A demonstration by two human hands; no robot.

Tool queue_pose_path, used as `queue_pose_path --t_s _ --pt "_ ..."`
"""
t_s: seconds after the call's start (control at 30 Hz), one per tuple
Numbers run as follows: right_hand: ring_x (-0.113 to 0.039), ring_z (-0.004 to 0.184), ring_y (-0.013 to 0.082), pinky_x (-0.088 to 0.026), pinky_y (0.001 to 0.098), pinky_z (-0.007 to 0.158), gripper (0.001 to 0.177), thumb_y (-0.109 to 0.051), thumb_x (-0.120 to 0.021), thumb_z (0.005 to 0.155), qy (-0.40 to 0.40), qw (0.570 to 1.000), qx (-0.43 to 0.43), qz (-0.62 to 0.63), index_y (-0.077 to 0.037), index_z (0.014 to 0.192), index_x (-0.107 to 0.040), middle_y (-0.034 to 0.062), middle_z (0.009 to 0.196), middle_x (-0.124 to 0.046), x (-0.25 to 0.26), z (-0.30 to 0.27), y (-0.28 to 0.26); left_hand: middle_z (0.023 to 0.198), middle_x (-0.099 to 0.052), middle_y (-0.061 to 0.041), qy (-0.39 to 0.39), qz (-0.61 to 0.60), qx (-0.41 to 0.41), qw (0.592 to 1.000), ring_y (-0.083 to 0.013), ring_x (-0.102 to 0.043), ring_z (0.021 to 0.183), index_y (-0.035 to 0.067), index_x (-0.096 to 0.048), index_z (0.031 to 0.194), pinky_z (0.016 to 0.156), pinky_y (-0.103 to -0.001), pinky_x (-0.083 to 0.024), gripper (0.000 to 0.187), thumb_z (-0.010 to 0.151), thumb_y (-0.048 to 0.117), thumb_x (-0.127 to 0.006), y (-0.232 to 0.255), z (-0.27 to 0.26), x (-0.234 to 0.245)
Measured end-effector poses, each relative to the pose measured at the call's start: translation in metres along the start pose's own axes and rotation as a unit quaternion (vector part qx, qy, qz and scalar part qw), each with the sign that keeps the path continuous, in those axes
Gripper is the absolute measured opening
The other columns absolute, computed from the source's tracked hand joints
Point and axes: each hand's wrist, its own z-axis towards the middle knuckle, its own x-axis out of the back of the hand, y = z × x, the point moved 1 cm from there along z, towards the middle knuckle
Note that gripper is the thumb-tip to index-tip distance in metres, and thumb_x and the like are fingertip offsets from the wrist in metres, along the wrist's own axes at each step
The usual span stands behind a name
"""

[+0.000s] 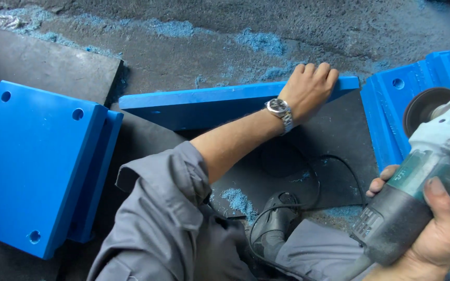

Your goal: Using a handheld angle grinder to finish the edges of large blue plastic blocks.

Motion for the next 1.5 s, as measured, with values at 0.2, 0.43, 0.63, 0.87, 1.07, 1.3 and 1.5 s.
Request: queue_pose_path --t_s 0.2,0.43,0.63,0.87,1.07,1.3,1.5 --pt "-0.068 0.088 0.0347 -0.059 0.0444 0.081 0.062 -0.018 -0.068 0.091 -0.056 0.998 -0.031 0.008 0.008 0.143 -0.048 0.0256 0.105 -0.066 -0.012 0.012 0.011 0.100 -0.063 -0.010 -0.039 0.045 0.026 0.998 -0.0260 -0.067 0.082 0.010 -0.053 0.125 0.073 -0.040 -0.050 0.034 0.097 0.024 -0.065 -0.057 -0.106 0.072" --pt "-0.069 0.081 0.0297 -0.060 0.0397 0.073 0.060 -0.020 -0.072 0.089 -0.074 0.995 -0.059 0.009 0.006 0.139 -0.050 0.0217 0.100 -0.067 -0.027 0.023 0.028 0.077 -0.061 -0.003 0.105 0.181 0.117 0.971 -0.0188 -0.057 0.067 0.011 -0.058 0.080 0.066 -0.036 -0.042 0.071 0.079 0.078 -0.082 -0.111 -0.219 0.142" --pt "-0.070 0.075 0.0249 -0.061 0.0377 0.066 0.059 -0.024 -0.075 0.087 -0.065 0.993 -0.085 -0.040 0.003 0.134 -0.051 0.0180 0.093 -0.068 -0.023 0.025 0.034 0.072 -0.057 -0.001 0.117 0.208 0.129 0.962 -0.0153 -0.051 0.062 0.012 -0.059 0.079 0.063 -0.036 -0.038 0.071 0.076 0.080 -0.077 -0.107 -0.242 0.134" --pt "-0.070 0.072 0.0229 -0.060 0.0359 0.065 0.057 -0.022 -0.074 0.085 -0.092 0.986 -0.120 -0.063 0.001 0.132 -0.053 0.0154 0.091 -0.069 -0.043 0.011 0.038 0.080 -0.059 -0.001 0.126 0.204 0.149 0.959 -0.0165 -0.054 0.070 0.013 -0.060 0.083 0.066 -0.036 -0.039 0.071 0.078 0.080 -0.083 -0.107 -0.234 0.136" --pt "-0.071 0.073 0.0197 -0.061 0.0330 0.068 0.056 -0.022 -0.077 0.081 -0.179 0.965 -0.172 -0.086 0.001 0.128 -0.056 0.0130 0.090 -0.071 -0.097 -0.011 0.052 0.082 -0.059 -0.002 0.123 0.194 0.151 0.961 -0.0177 -0.055 0.072 0.013 -0.060 0.084 0.066 -0.036 -0.039 0.066 0.078 0.075 -0.084 -0.106 -0.236 0.136" --pt "-0.070 0.072 0.0214 -0.060 0.0348 0.065 0.054 -0.023 -0.075 0.085 -0.108 0.978 -0.170 -0.051 0.002 0.128 -0.055 0.0140 0.091 -0.070 -0.064 0.004 0.039 0.075 -0.055 0.000 0.127 0.191 0.157 0.961 -0.0163 -0.052 0.066 0.014 -0.058 0.079 0.064 -0.036 -0.040 0.070 0.077 0.079 -0.084 -0.099 -0.241 0.133" --pt "-0.070 0.071 0.0216 -0.060 0.0367 0.064 0.054 -0.025 -0.072 0.088 -0.058 0.988 -0.127 -0.064 -0.001 0.132 -0.052 0.0135 0.091 -0.068 -0.051 0.007 0.033 0.074 -0.054 0.000 0.123 0.191 0.159 0.961 -0.0168 -0.052 0.066 0.013 -0.058 0.078 0.064 -0.036 -0.040 0.072 0.076 0.080 -0.083 -0.094 -0.241 0.136"
